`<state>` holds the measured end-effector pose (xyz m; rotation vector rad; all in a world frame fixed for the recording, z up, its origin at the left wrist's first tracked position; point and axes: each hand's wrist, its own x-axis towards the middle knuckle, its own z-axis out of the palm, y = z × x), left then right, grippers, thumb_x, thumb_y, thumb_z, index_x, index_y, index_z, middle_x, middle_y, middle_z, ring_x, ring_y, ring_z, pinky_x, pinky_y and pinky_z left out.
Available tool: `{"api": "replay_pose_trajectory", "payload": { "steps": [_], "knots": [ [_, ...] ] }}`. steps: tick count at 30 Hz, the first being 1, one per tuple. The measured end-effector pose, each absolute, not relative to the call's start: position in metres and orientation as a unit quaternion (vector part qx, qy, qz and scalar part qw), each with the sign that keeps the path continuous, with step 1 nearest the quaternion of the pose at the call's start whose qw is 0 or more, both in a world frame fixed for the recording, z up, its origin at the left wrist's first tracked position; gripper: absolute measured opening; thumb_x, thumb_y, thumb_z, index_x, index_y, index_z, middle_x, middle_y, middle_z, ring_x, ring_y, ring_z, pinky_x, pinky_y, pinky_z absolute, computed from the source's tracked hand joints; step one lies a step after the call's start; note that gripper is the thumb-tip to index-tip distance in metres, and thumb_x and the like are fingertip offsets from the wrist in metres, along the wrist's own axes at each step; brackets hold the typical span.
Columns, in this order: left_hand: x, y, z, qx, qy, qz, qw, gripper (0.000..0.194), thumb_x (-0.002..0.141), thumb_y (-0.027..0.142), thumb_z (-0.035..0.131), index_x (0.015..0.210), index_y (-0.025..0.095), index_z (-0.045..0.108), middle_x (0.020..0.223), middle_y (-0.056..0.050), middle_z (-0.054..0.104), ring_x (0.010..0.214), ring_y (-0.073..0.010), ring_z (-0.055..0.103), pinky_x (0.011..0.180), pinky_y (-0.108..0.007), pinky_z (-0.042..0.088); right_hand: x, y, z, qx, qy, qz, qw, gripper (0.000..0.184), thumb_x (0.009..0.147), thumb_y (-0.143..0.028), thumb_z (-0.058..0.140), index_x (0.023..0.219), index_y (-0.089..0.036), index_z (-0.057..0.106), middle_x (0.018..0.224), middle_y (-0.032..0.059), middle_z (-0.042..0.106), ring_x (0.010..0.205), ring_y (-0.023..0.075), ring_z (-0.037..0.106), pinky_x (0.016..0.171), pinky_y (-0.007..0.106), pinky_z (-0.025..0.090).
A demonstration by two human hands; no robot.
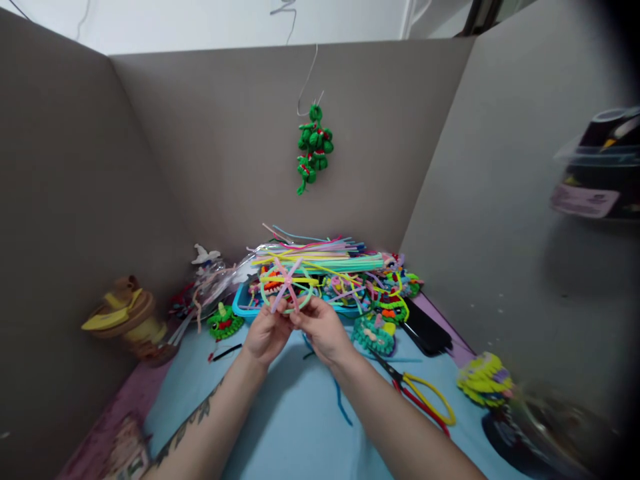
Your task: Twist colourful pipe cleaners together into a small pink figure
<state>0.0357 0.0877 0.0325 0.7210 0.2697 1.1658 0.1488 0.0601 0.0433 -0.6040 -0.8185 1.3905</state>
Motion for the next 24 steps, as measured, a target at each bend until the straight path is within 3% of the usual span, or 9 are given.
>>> {"api": "replay_pose_trajectory", "payload": {
  "steps": [10, 16, 24],
  "knots": [
    [0.0345, 0.0858, 0.0333, 0.349, 0.123, 0.539, 0.756, 0.042, 0.057, 0.029, 0.086, 0.061, 0.017, 0.046, 0.062, 0.005, 0.048, 0.064, -0.0099, 0.052, 0.064, -0.023, 0.044, 0.1472, 0.0541, 0.0495, -0.246, -0.388, 0.608, 0.648, 0.031, 0.056, -0.034, 0.085, 0.067, -0.022, 0.059, 0.068, -0.0026, 0.065, 0.072, 0.0151, 0.060, 0.076, 0.027, 0.044],
    [0.0346, 0.0845, 0.0351, 0.351, 0.127, 0.536, 0.757, 0.045, 0.055, 0.031, 0.087, 0.059, 0.017, 0.045, 0.060, 0.006, 0.048, 0.064, -0.0097, 0.053, 0.064, -0.023, 0.044, 0.1477, 0.0560, 0.0440, -0.231, -0.387, 0.605, 0.656, 0.029, 0.058, -0.032, 0.085, 0.068, -0.021, 0.060, 0.070, -0.0032, 0.066, 0.069, 0.0127, 0.057, 0.069, 0.024, 0.043],
    [0.0349, 0.0853, 0.0373, 0.350, 0.129, 0.527, 0.763, 0.035, 0.061, 0.033, 0.084, 0.067, 0.018, 0.053, 0.067, 0.004, 0.058, 0.066, -0.0115, 0.057, 0.064, -0.025, 0.045, 0.1518, 0.0591, 0.0423, -0.248, -0.384, 0.605, 0.652, 0.026, 0.058, -0.031, 0.084, 0.072, -0.021, 0.065, 0.074, -0.0013, 0.067, 0.068, 0.0136, 0.058, 0.065, 0.024, 0.045]
  ]
}}
